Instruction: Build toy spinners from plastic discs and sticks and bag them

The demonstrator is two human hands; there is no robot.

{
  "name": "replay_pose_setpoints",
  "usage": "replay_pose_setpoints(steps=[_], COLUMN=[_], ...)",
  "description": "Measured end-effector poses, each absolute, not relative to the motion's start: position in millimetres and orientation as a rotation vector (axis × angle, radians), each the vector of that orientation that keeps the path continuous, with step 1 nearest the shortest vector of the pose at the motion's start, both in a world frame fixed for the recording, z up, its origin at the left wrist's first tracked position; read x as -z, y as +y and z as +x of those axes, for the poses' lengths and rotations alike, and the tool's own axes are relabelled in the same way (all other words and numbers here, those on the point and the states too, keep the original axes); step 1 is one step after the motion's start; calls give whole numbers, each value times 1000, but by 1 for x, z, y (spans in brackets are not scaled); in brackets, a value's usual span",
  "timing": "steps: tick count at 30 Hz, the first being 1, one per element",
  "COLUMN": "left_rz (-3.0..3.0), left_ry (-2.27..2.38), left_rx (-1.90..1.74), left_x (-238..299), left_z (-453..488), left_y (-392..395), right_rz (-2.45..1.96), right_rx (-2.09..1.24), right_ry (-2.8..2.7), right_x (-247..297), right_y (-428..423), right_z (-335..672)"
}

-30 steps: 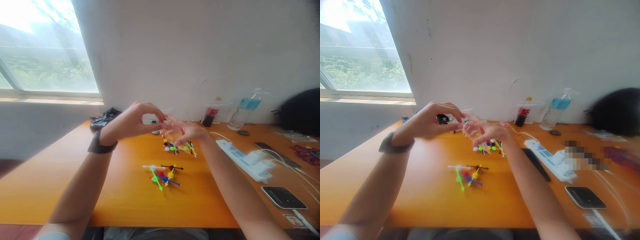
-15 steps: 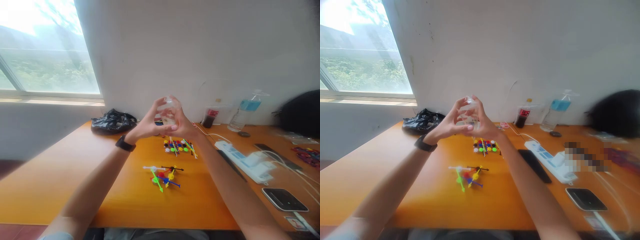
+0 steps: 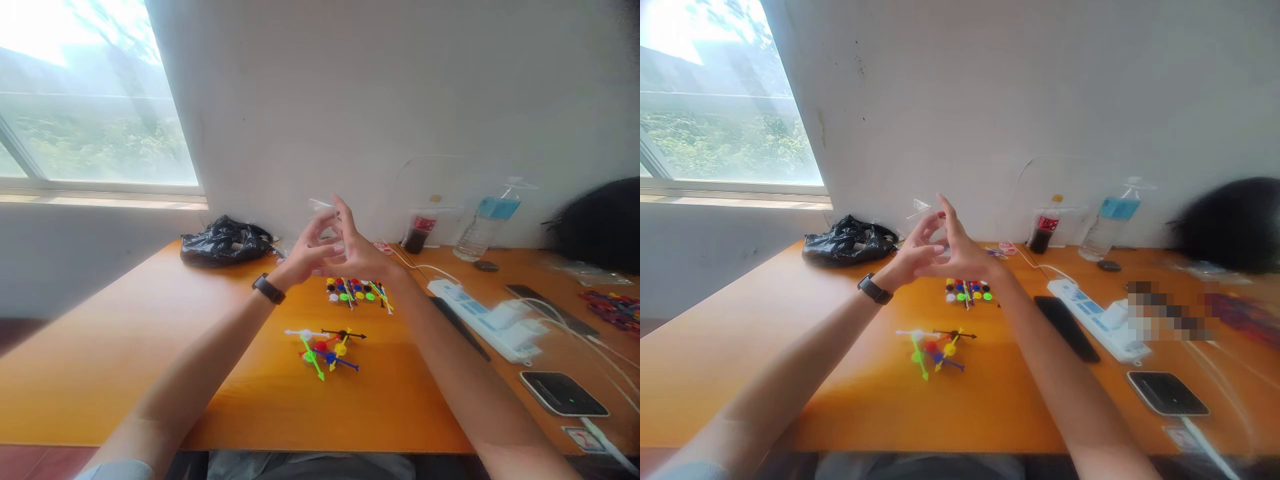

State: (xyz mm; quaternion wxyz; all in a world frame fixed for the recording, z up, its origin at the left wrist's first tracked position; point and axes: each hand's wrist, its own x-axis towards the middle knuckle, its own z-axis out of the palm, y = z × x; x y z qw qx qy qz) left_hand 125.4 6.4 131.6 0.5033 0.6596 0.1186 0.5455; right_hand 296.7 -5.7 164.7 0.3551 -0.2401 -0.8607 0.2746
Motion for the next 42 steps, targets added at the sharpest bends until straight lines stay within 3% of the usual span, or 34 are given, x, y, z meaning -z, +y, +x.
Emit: replay_pose_setpoints(steps=[6,11,22,27,36,42], left_rz=[1458,1755,1930,1923,1916,1897], left_ry=[291,319,266,321,356,371], left_rx=[-1125,-829,-368,-345,-407,-447], left_x=[-131,-126,-125,-128,-127,-127], left_z=[115,97,85,82,74,69], left_y=[11,21,26,23,28,28], right_rz=[-665,-634,-810,-789,-911,-926], right_rx=[-546,-364,-838,-1009,-891,-1046], right_ry=[-2135,-2011,-2548,-2611,-2498,-2392], right_x=[-179,-202,-209,-209,-208,-202], right_y=[-6,-20,-27,-30,-22,-22], right_z=[311,321,334,330,337,334])
